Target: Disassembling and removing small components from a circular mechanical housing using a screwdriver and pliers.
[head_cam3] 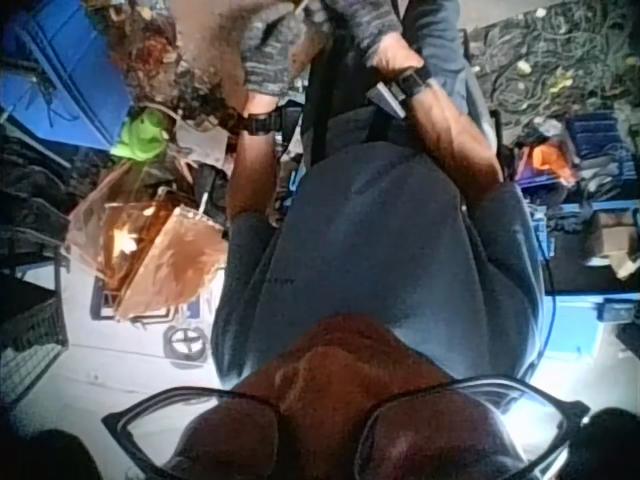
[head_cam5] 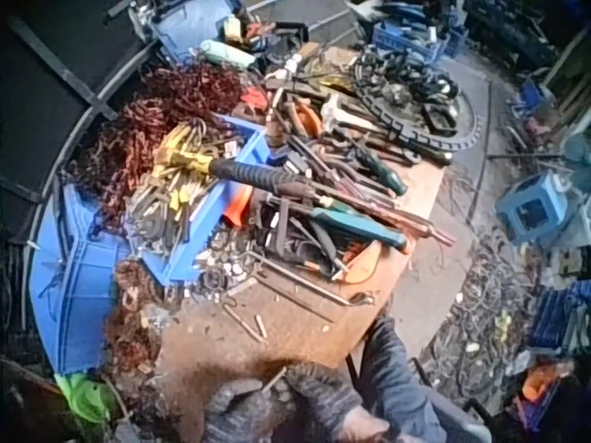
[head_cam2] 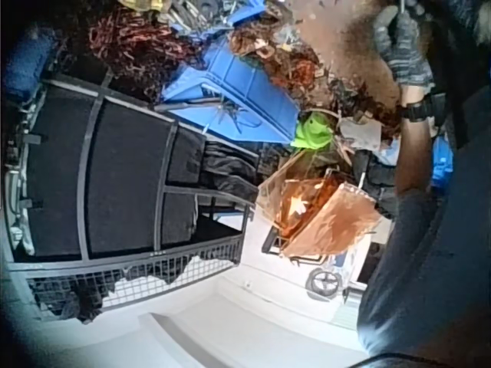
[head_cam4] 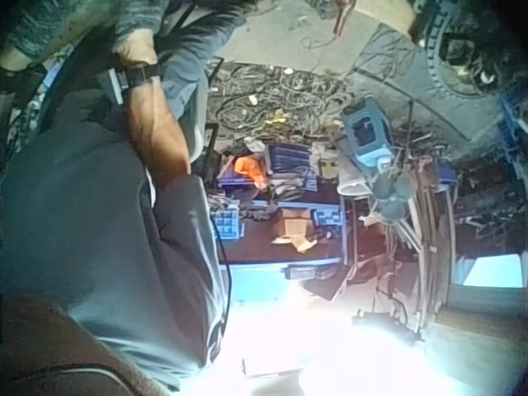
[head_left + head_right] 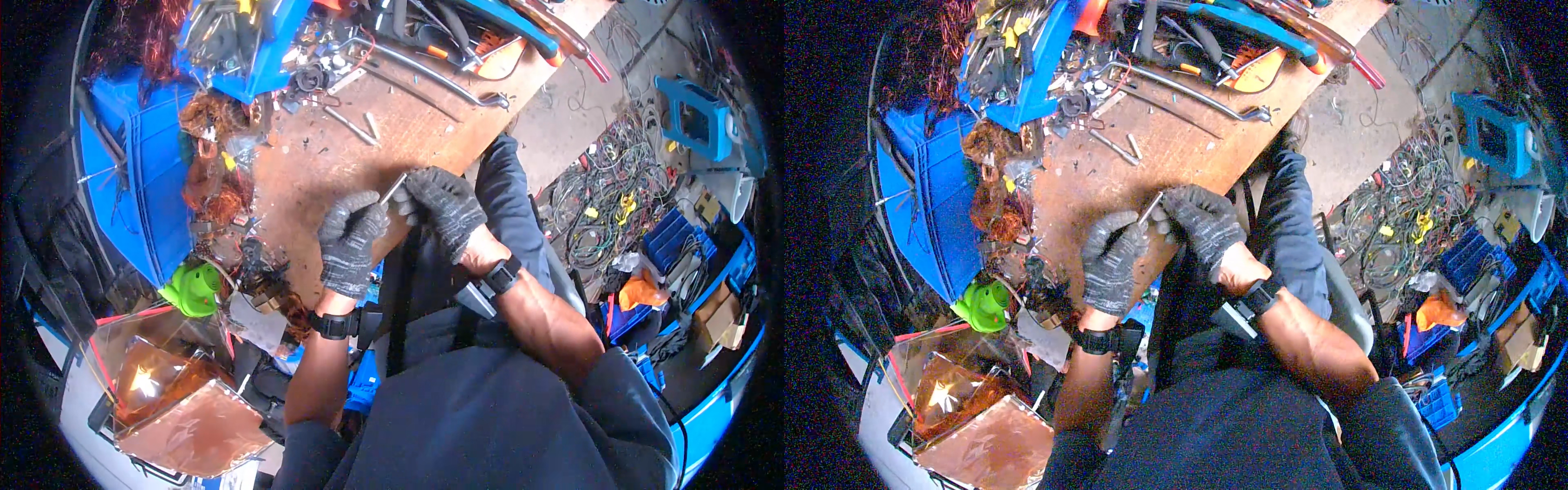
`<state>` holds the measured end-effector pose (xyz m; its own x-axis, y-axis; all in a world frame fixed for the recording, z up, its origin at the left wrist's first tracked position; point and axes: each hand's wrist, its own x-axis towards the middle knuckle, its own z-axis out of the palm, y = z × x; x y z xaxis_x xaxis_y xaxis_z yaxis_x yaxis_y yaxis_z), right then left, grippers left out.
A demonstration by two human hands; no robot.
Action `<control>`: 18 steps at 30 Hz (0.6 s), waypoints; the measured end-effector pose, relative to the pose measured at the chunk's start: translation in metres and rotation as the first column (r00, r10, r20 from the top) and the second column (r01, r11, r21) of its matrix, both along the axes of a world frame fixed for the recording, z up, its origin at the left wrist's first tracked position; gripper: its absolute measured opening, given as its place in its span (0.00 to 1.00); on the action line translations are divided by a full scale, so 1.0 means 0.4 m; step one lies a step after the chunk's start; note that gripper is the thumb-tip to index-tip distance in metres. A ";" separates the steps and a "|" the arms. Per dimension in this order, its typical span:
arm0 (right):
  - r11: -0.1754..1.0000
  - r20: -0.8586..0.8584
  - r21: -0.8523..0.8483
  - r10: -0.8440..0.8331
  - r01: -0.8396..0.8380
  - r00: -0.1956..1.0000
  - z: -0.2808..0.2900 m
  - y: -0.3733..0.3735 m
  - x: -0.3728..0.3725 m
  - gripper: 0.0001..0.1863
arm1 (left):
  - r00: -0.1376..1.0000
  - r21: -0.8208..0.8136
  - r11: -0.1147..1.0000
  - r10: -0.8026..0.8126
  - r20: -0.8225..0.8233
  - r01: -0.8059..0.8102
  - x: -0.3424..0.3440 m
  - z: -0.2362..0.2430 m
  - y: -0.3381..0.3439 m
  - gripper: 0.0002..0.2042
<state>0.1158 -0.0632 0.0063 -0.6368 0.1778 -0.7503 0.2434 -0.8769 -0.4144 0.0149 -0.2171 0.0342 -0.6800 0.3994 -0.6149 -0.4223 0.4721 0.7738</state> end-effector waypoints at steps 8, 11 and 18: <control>0.998 0.019 -0.015 -0.056 0.056 0.998 0.010 0.011 -0.005 0.10 | 0.978 0.031 0.989 -0.135 -0.158 0.141 0.003 0.004 -0.006 0.14; 0.998 0.031 -0.040 -0.055 0.056 0.998 0.011 0.011 -0.008 0.10 | 0.971 -0.003 0.987 -0.160 -0.180 0.162 -0.001 0.012 0.001 0.14; 0.996 0.062 0.077 0.039 -0.044 0.997 0.006 0.015 -0.017 0.10 | 0.985 -0.081 0.989 -0.131 -0.116 0.122 0.001 0.032 0.026 0.11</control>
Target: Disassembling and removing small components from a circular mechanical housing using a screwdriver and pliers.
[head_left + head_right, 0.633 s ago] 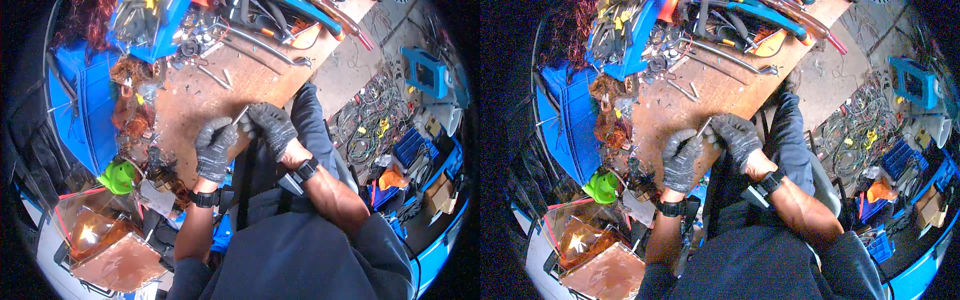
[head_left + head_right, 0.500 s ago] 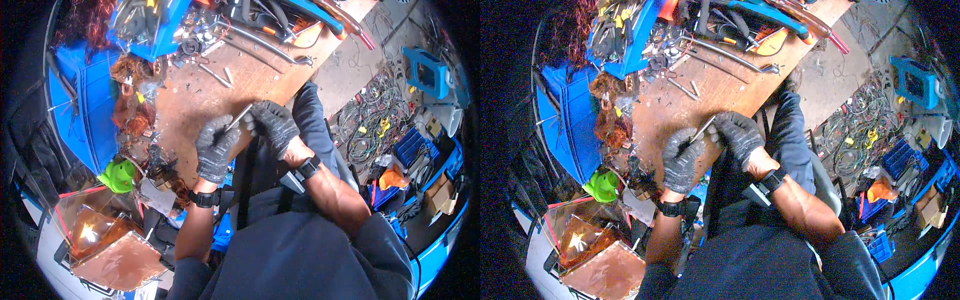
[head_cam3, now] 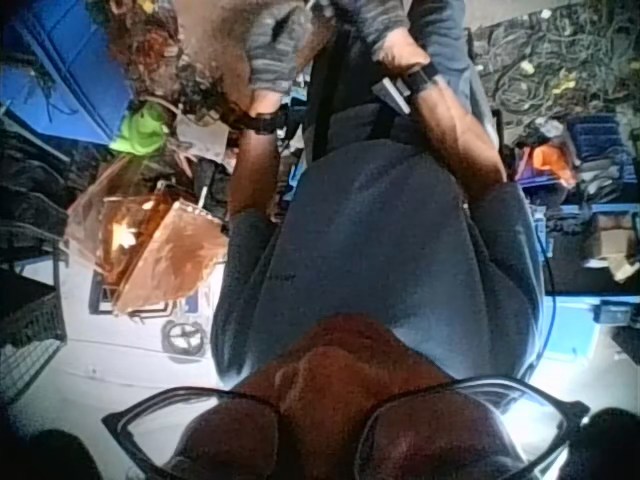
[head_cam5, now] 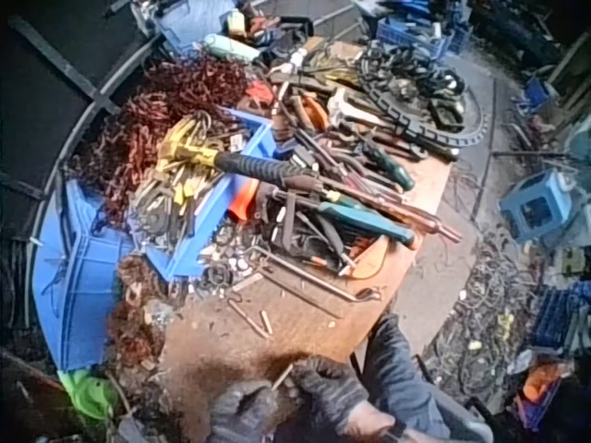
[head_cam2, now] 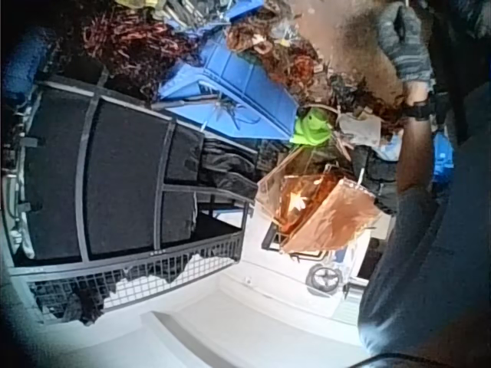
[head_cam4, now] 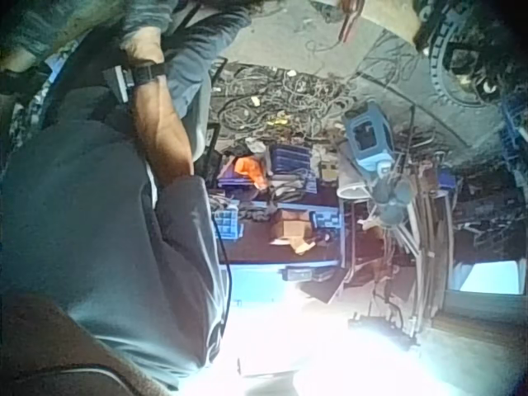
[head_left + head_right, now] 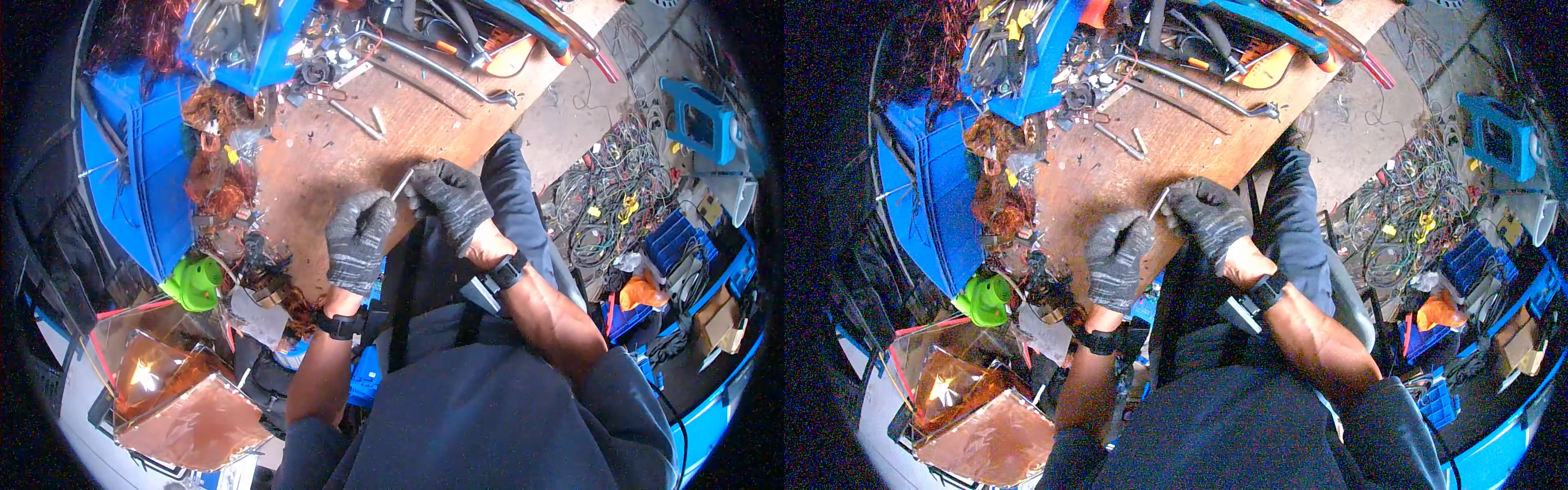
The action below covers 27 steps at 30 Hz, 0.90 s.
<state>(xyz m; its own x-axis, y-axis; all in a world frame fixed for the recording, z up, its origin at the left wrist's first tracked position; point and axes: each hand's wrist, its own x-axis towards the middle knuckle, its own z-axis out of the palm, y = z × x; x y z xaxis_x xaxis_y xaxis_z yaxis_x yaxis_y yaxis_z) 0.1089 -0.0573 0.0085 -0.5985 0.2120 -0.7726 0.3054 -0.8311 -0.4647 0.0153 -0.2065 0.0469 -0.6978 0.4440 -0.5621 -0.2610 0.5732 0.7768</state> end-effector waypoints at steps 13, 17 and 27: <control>0.993 -0.124 0.118 0.039 -0.024 0.992 -0.007 -0.006 0.009 0.13 | 0.983 -0.025 0.990 -0.140 -0.122 0.138 0.000 -0.019 -0.019 0.10; 0.926 -0.024 0.351 0.157 -0.139 0.987 -0.009 -0.009 0.002 0.12 | 0.982 -0.087 0.984 -0.162 -0.093 0.154 -0.002 -0.007 -0.016 0.10; 0.938 0.010 0.298 0.180 -0.174 0.984 0.113 0.013 -0.028 0.12 | 0.997 -0.029 0.999 -0.019 -0.075 0.017 0.025 0.094 -0.010 0.11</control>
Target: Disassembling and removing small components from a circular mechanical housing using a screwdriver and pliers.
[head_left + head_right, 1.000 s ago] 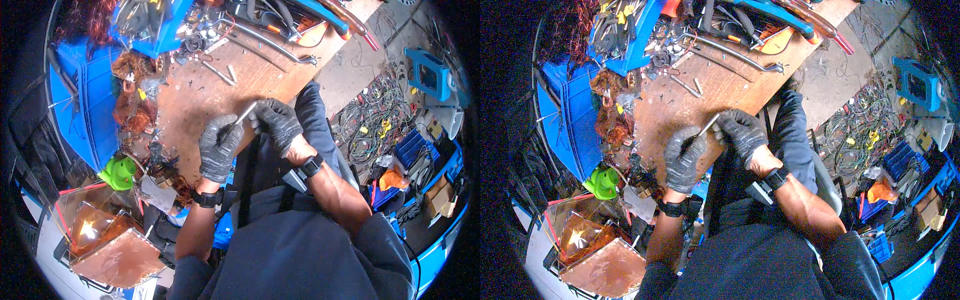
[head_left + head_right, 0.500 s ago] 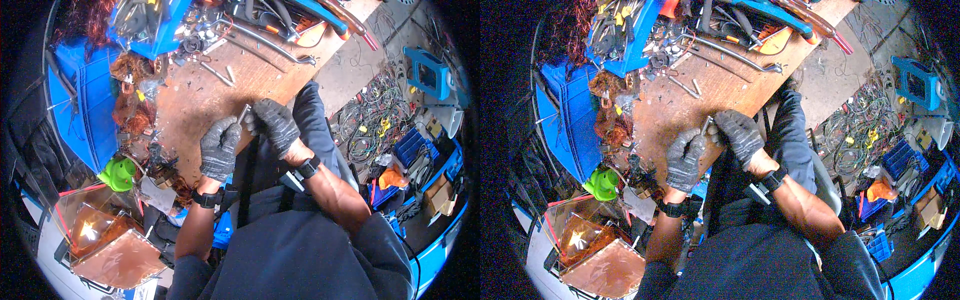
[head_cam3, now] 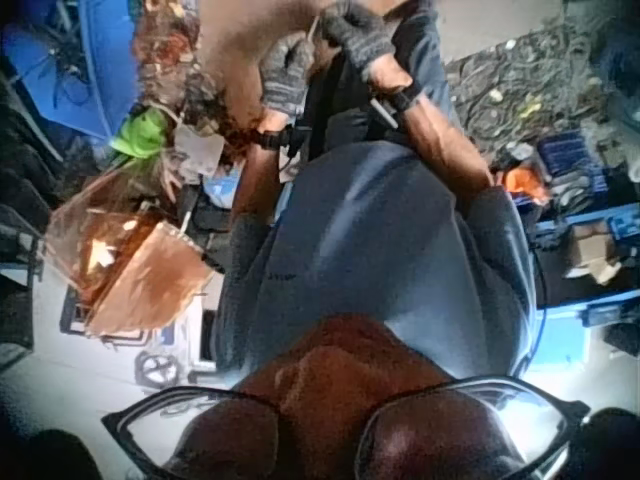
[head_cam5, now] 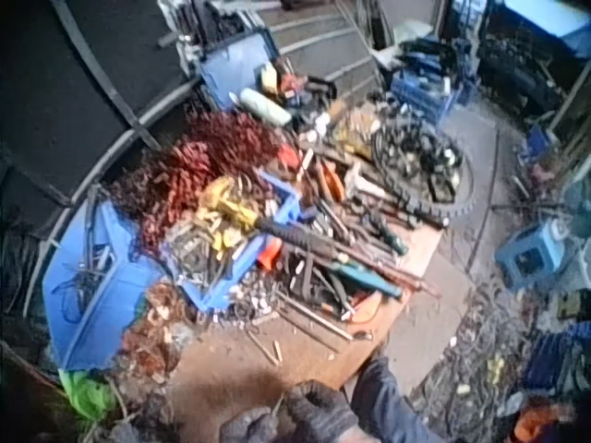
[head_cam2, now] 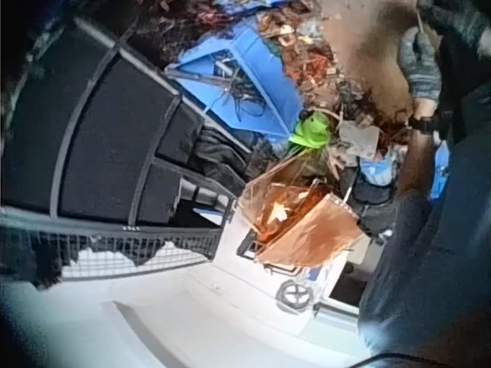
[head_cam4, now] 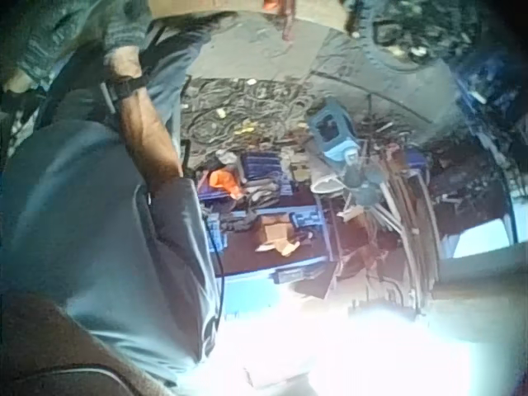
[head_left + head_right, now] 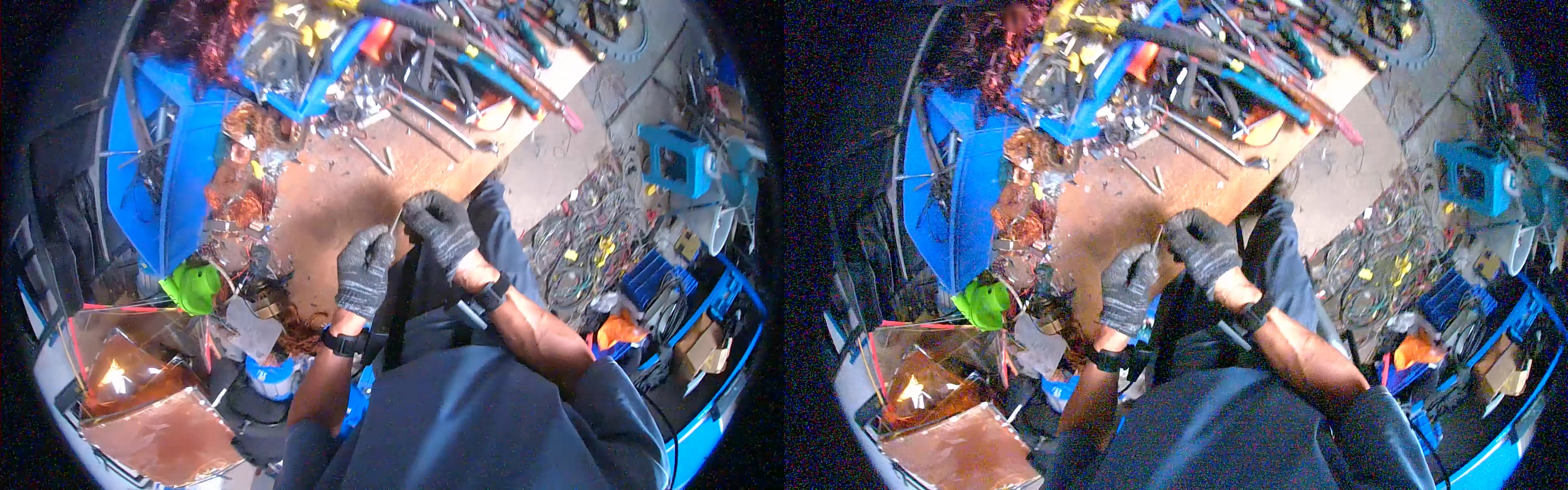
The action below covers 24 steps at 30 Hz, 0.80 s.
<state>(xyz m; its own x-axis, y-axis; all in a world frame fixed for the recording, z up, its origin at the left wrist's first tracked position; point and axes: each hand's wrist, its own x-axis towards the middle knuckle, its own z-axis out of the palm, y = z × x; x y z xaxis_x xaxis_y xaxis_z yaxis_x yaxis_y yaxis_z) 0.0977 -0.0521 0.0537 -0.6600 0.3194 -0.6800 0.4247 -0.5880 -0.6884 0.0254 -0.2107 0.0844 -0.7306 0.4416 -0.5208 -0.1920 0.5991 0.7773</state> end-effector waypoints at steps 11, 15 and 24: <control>0.949 -0.097 0.206 0.263 -0.239 0.960 0.165 0.067 -0.043 0.11 | 0.983 0.207 0.962 0.181 -0.009 -0.176 0.027 0.114 0.027 0.09; 0.953 -0.122 0.171 0.273 -0.251 0.954 0.190 0.095 -0.062 0.16 | 0.969 0.227 0.946 0.244 -0.031 -0.231 0.033 0.119 0.046 0.09; 0.933 -0.126 0.250 0.297 -0.260 0.946 0.224 0.102 -0.095 0.15 | 0.938 0.300 0.913 0.324 -0.122 -0.276 0.037 0.122 0.063 0.10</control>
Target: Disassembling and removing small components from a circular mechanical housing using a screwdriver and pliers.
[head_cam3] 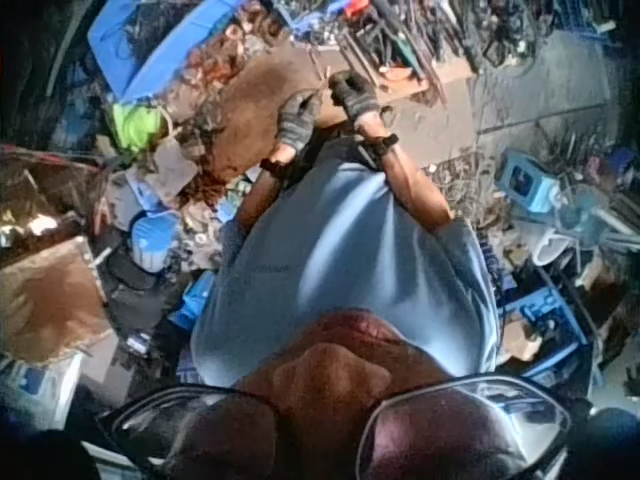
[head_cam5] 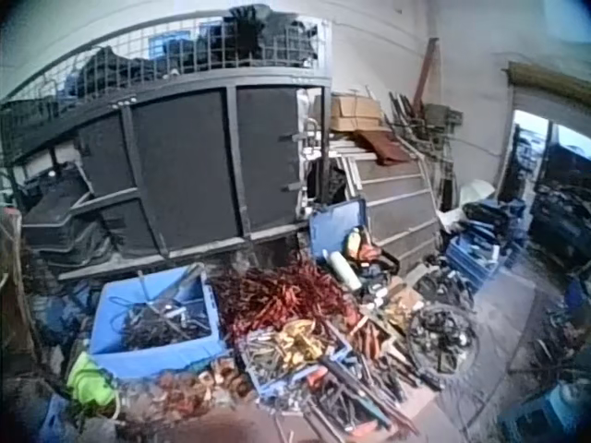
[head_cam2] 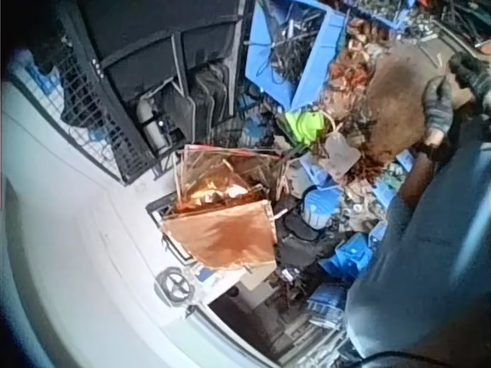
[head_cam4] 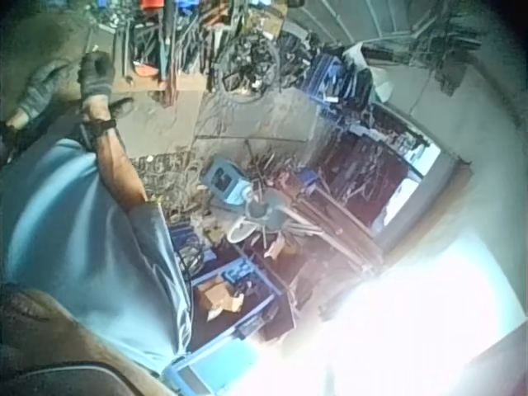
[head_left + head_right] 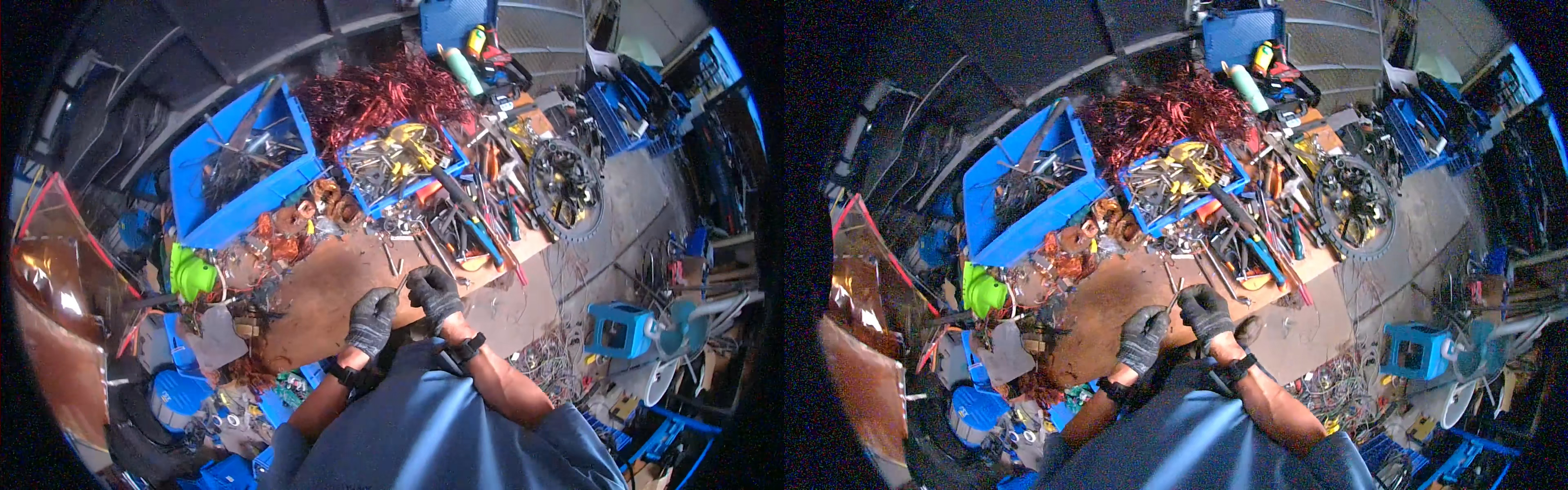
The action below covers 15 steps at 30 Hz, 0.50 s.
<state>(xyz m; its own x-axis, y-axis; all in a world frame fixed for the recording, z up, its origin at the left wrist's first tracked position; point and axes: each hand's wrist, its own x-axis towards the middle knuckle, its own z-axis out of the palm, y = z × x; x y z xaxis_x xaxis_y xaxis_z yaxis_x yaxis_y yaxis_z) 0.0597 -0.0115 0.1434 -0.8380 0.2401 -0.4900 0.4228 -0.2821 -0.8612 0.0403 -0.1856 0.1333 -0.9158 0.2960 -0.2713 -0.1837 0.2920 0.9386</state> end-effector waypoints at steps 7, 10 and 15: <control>0.998 -0.061 0.014 0.054 -0.054 0.997 0.016 -0.003 -0.024 0.12 | 0.994 -0.073 0.997 -0.019 -0.111 0.011 -0.025 0.018 -0.012 0.10; 1.000 -0.071 -0.008 -0.004 0.003 0.997 0.019 -0.008 -0.032 0.13 | 0.994 -0.088 0.996 -0.027 -0.103 0.018 -0.034 0.015 -0.012 0.11; 0.992 -0.015 -0.125 -0.017 0.015 1.000 0.023 0.005 -0.041 0.13 | 0.986 -0.072 0.997 -0.020 -0.167 0.008 -0.057 0.006 0.001 0.11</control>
<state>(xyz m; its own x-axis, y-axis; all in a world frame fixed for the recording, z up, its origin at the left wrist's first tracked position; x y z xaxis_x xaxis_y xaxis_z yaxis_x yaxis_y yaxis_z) 0.0434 -0.0093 0.1527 -0.8425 0.1907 -0.5038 0.4041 -0.3946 -0.8252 0.0176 -0.1853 0.1355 -0.9459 0.2948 -0.1356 -0.0214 0.3601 0.9327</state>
